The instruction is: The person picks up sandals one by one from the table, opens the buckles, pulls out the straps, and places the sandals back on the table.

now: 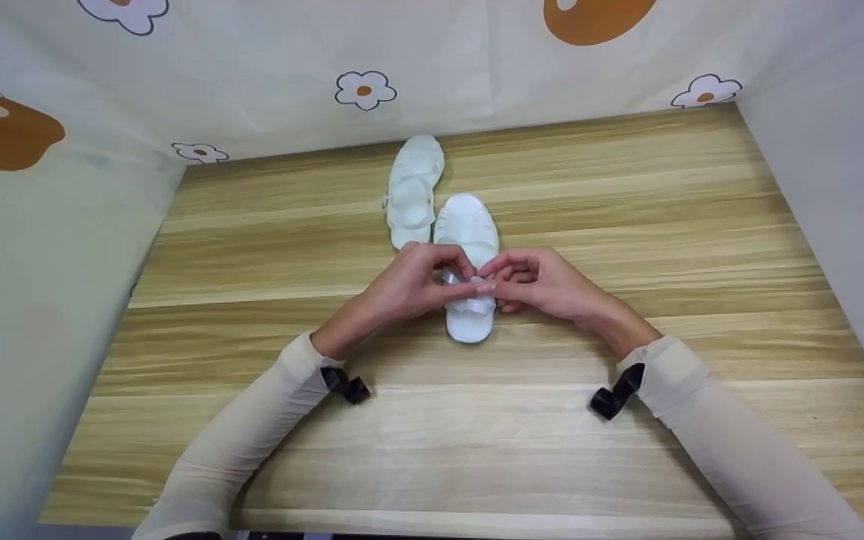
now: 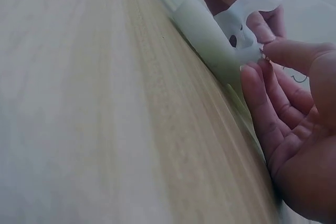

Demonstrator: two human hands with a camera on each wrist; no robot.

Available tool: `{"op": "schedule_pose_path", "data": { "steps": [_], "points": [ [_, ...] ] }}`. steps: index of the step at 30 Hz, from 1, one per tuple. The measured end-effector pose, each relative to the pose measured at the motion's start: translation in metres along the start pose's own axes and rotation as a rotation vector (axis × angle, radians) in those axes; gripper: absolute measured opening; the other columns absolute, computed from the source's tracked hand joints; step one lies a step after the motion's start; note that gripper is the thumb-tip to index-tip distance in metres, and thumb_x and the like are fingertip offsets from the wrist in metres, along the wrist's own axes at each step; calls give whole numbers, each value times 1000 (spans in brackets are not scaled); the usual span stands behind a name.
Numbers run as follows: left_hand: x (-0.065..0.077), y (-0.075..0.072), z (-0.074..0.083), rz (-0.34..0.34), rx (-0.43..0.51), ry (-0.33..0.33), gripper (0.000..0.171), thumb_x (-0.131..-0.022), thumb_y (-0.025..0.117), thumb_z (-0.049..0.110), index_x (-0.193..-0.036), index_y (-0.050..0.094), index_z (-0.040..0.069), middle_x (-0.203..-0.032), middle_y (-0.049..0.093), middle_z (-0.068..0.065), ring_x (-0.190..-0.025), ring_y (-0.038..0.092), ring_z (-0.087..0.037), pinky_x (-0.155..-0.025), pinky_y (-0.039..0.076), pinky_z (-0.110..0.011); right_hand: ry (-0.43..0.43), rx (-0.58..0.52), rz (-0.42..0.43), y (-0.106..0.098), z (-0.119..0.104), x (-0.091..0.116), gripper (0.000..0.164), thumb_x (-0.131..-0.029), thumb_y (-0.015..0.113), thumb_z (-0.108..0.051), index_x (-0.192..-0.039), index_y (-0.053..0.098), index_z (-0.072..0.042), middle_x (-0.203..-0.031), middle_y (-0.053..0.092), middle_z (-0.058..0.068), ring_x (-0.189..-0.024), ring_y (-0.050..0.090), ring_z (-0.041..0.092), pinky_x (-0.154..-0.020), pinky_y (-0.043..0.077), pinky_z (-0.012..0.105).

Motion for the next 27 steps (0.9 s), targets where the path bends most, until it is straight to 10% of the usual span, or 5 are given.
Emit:
{"op": "schedule_pose_path", "data": {
  "steps": [27],
  "points": [
    [-1,4,-9,-123,276,-25,9,-100,78,14,-104,77,5,-105,76,-4,-102,62,-5,-97,49,-20,-117,91,34,5,-6,-1,22,-100,72,1,-121,65,3,-94,70,9,-86,74,15,-79,68,38]
  ]
}}
Point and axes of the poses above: each hand's wrist, its own x-axis away from the middle knuckle, its own y-axis out of the palm, z = x × y, the point moved 5 cm from there along -x, towards the middle knuckle
